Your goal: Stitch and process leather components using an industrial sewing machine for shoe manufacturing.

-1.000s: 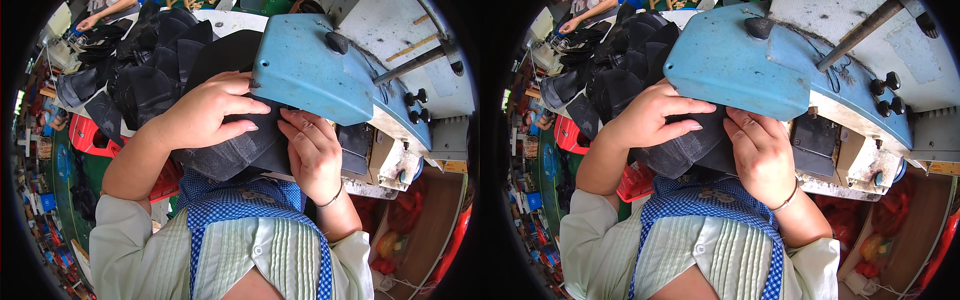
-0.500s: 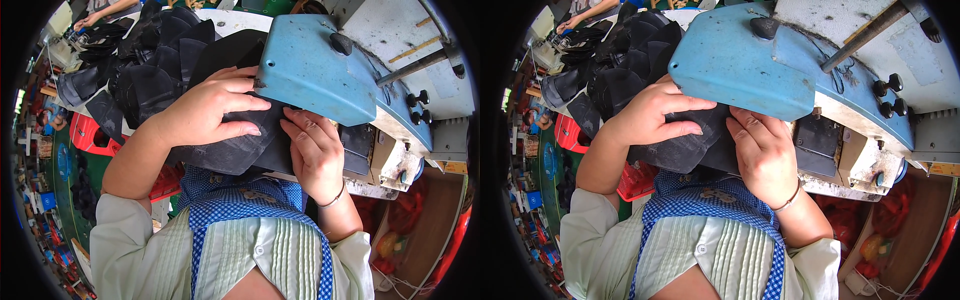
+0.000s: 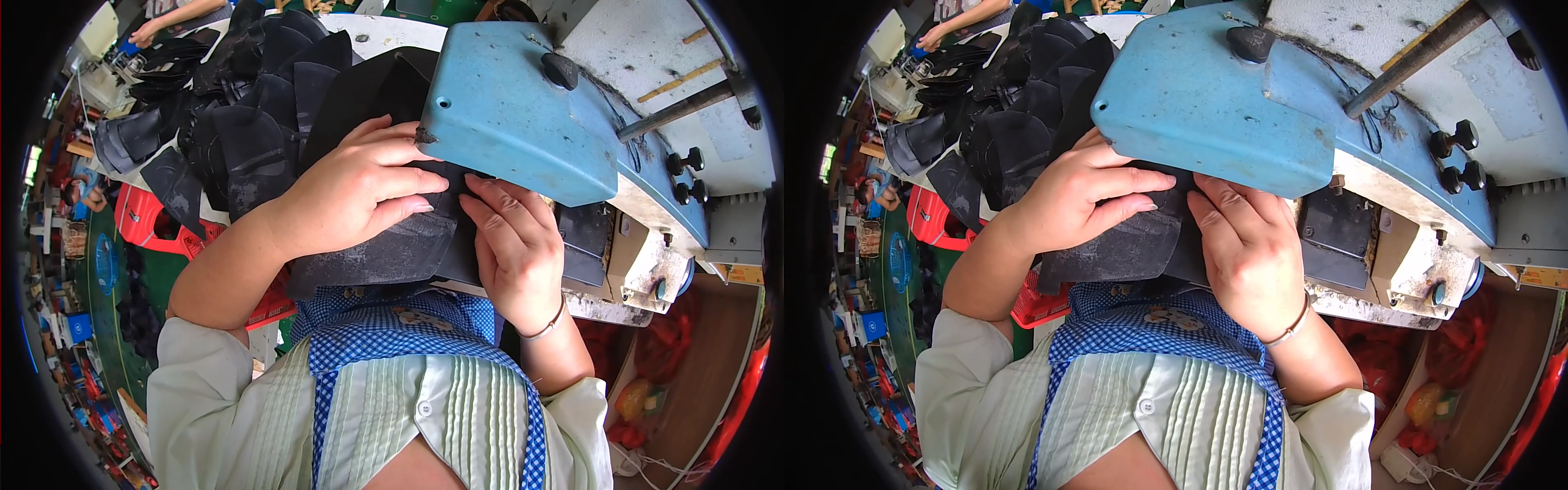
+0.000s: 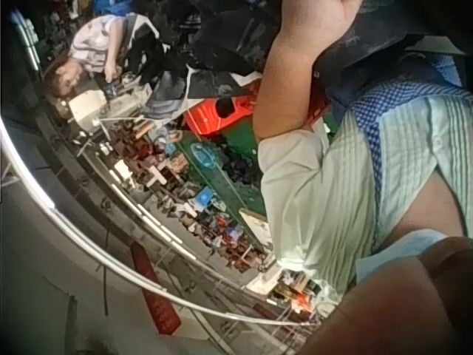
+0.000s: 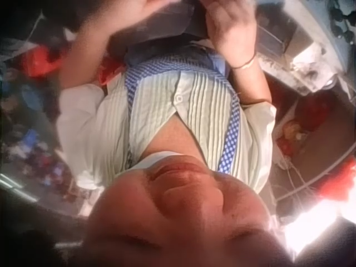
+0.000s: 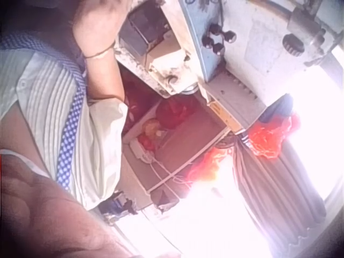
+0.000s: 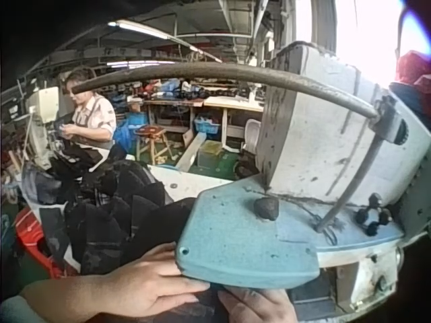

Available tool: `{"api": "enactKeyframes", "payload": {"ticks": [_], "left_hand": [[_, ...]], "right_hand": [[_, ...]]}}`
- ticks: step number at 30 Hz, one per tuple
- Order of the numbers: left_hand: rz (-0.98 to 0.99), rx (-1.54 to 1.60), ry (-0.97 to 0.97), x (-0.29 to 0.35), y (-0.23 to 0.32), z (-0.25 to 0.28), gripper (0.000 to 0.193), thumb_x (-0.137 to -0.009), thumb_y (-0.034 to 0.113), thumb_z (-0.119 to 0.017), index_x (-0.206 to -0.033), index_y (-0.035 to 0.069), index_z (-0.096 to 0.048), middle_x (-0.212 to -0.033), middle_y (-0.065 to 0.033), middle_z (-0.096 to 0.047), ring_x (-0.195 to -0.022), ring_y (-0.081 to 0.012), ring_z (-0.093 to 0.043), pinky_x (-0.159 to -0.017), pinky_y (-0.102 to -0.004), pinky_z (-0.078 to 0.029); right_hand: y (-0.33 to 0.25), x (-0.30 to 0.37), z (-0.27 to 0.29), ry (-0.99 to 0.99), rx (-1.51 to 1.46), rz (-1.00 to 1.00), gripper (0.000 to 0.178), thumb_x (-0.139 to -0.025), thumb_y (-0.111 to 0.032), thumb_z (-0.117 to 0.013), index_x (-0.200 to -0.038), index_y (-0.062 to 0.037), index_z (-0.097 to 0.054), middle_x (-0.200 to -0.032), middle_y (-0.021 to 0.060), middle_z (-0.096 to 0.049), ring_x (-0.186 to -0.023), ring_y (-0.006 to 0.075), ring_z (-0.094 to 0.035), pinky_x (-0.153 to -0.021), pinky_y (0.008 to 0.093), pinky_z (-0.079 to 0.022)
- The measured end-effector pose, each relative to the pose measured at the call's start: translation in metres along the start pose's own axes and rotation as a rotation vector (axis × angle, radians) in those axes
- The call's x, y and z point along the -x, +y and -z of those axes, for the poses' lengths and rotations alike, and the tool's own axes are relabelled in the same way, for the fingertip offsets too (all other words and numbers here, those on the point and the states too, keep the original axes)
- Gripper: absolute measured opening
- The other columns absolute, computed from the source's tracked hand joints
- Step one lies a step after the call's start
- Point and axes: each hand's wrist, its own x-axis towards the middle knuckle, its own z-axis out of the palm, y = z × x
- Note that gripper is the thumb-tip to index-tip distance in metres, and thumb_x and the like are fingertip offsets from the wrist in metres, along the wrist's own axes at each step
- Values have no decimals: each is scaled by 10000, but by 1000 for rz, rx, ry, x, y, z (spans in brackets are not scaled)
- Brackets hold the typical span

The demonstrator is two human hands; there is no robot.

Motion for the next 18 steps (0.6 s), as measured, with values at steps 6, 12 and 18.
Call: {"api": "enactKeyframes", "payload": {"ticks": [6,12,18], "left_hand": [[19,16,41,-1,7,-2,165,-868,123,-738,-1031,102,-749,-1239,-69,-662,-1304,-305,-546,-1130,-513,-387],[4,35,108,-4,11,-9,93,-852,84,-729,-943,88,-749,-1191,-74,-672,-1308,-315,-544,-1096,-512,-415],[-30,-55,91,-5,10,-9,141,-846,154,-760,-976,104,-739,-1209,-81,-649,-1339,-349,-514,-1099,-570,-403]], "right_hand": [[0,-1,-1,9,2,4,345,-711,87,-672,-1043,19,-734,-1164,145,-720,-1054,332,-671,-916,423,-540],[1,0,-1,16,15,-17,318,-754,88,-679,-1062,26,-732,-1161,150,-715,-1061,345,-670,-922,425,-538],[-2,0,-2,9,44,-63,348,-740,69,-694,-1085,37,-730,-1136,162,-690,-1045,355,-650,-930,451,-521]]}}
